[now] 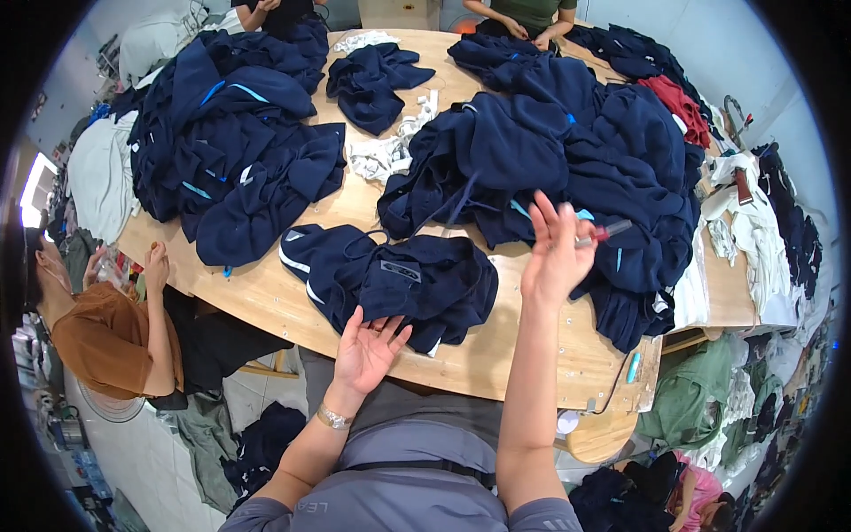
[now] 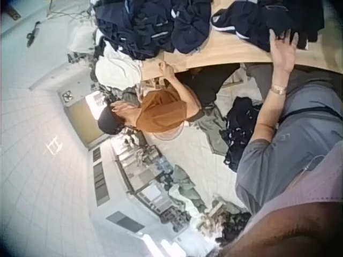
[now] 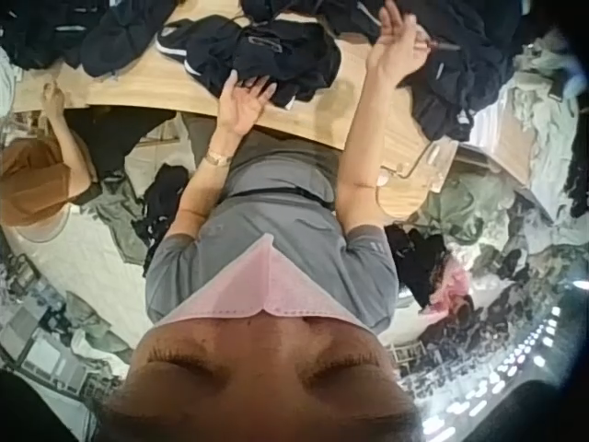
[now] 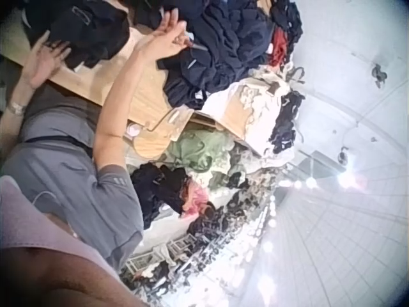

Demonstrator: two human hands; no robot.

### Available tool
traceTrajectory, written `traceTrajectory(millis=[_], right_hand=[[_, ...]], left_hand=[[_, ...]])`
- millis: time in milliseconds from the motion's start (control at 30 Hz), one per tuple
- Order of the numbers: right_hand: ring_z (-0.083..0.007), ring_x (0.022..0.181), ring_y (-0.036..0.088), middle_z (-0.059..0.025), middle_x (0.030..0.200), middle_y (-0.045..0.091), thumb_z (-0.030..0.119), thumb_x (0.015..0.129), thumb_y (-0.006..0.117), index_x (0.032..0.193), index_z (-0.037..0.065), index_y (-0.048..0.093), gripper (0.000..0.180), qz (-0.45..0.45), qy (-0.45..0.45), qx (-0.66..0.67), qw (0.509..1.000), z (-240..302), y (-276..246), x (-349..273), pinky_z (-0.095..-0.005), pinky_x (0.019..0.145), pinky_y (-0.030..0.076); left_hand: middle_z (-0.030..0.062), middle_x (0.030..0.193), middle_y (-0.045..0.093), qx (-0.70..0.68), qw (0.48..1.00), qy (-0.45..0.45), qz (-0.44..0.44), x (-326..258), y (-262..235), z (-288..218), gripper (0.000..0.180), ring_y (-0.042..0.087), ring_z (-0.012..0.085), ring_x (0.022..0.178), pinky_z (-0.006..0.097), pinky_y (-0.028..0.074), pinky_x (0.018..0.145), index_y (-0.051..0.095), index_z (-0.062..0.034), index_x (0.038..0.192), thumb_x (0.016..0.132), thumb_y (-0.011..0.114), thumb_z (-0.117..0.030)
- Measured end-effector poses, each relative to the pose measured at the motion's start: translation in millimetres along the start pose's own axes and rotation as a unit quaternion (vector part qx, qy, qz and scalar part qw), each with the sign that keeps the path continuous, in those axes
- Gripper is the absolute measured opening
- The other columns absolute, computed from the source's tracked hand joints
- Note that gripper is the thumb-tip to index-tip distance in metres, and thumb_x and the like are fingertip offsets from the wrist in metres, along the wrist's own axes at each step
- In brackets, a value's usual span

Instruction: Trimming excess threads and inspecting dark blue garments at a production table in a textile workshop.

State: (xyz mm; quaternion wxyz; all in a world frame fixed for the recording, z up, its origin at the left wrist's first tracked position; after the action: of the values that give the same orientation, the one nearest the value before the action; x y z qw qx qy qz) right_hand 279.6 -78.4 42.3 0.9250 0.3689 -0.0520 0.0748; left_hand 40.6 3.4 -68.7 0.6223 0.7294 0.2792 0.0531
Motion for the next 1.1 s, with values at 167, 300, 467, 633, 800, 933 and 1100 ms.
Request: traceTrajectory(millis=[167, 300, 467, 633, 800, 933, 1100], right_hand=[[-0.0094, 0.062, 0.05, -0.0033, 0.076, 0.054, 0.006, 0.087, 0.056, 0.079, 0.01, 0.037, 0.021, 0.137, 0.067, -0.22, 0.964, -17.7, -11.2, -69.7, -0.0213, 0.059, 0.043], [-0.0099, 0.061, 0.047, -0.0029, 0.071, 0.051, 0.014, 0.074, 0.072, 0.084, 0.004, 0.042, 0.034, 0.279, 0.08, -0.425, 0.858, -45.7, -8.3, -116.1, -0.0238, 0.053, 0.04], [-0.0203, 0.051, 0.051, -0.0087, 0.063, 0.049, 0.004, 0.076, 0.064, 0.084, 0.004, 0.045, 0.021, 0.352, 0.017, -0.428, 0.832, -46.9, -6.3, -135.0, -0.0293, 0.047, 0.041], [-0.0315, 0.063, 0.056, -0.0128, 0.077, 0.051, 0.0, 0.07, 0.058, 0.084, 0.004, 0.047, 0.018, 0.533, -0.007, -0.388, 0.752, -7.9, 2.0, -167.6, -0.037, 0.052, 0.044], [-0.026, 0.061, 0.053, -0.009, 0.077, 0.047, 0.01, 0.074, 0.063, 0.086, 0.003, 0.046, 0.022, 0.682, 0.186, -0.287, 0.646, 19.7, 0.9, -187.1, -0.0327, 0.05, 0.042], [-0.0215, 0.063, 0.051, -0.009, 0.09, 0.048, 0.015, 0.076, 0.068, 0.083, 0.005, 0.047, 0.025, 0.648, 0.242, -0.302, 0.656, 32.0, 8.5, -165.6, -0.0286, 0.057, 0.043], [-0.0199, 0.071, 0.053, -0.0125, 0.09, 0.044, 0.029, 0.083, 0.063, 0.091, 0.0, 0.046, 0.034, 0.718, 0.219, -0.299, 0.589, 60.4, 17.0, -139.8, -0.0309, 0.062, 0.043]], left_hand=[[0.007, 0.101, 0.058, -0.006, 0.999, 0.004, -0.033, 0.7, 14.8, 3.4, 0.026, 0.051, 0.0211, 0.104, 0.046, 0.041, 0.096, 0.055, -0.0054, 0.105, 0.092, 0.047, -0.027], [0.0058, 0.104, 0.059, 0.056, 0.998, 0.006, -0.034, -2.2, 24.7, 9.1, 0.022, 0.053, 0.0178, 0.102, 0.043, 0.044, 0.094, 0.059, -0.0064, 0.101, 0.093, 0.048, -0.024], [0.0052, 0.105, 0.06, 0.124, 0.992, 0.011, 0.023, -1.9, 20.8, 5.4, 0.02, 0.056, 0.0149, 0.098, 0.039, 0.045, 0.092, 0.062, -0.0065, 0.095, 0.093, 0.048, -0.021], [0.0095, 0.109, 0.059, 0.095, 0.995, -0.007, -0.025, 1.5, 35.7, 5.2, 0.025, 0.059, 0.019, 0.097, 0.038, 0.049, 0.088, 0.054, -0.0024, 0.108, 0.093, 0.047, -0.021], [0.0135, 0.111, 0.058, 0.083, 0.995, 0.037, -0.042, 7.8, 43.4, -0.7, 0.031, 0.057, 0.0234, 0.103, 0.043, 0.049, 0.091, 0.048, 0.0015, 0.113, 0.093, 0.047, -0.022], [0.0135, 0.109, 0.058, 0.105, 0.993, 0.035, -0.039, 5.4, 51.0, -5.0, 0.031, 0.058, 0.023, 0.102, 0.043, 0.049, 0.091, 0.049, 0.0013, 0.111, 0.093, 0.046, -0.023], [0.0123, 0.106, 0.061, 0.073, 0.995, 0.019, -0.06, 8.2, 48.7, -7.4, 0.03, 0.059, 0.0227, 0.101, 0.045, 0.048, 0.091, 0.053, -0.0004, 0.108, 0.095, 0.043, -0.025]])
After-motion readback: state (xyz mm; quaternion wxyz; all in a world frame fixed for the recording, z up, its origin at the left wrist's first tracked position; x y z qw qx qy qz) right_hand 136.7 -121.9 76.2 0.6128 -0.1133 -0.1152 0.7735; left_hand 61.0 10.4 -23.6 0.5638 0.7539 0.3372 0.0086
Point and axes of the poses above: each hand's wrist, its own x-axis towards the middle knuckle, its own y-axis out of the palm, z = x × y, the point moved 3 cm from there along x, towards the middle knuckle
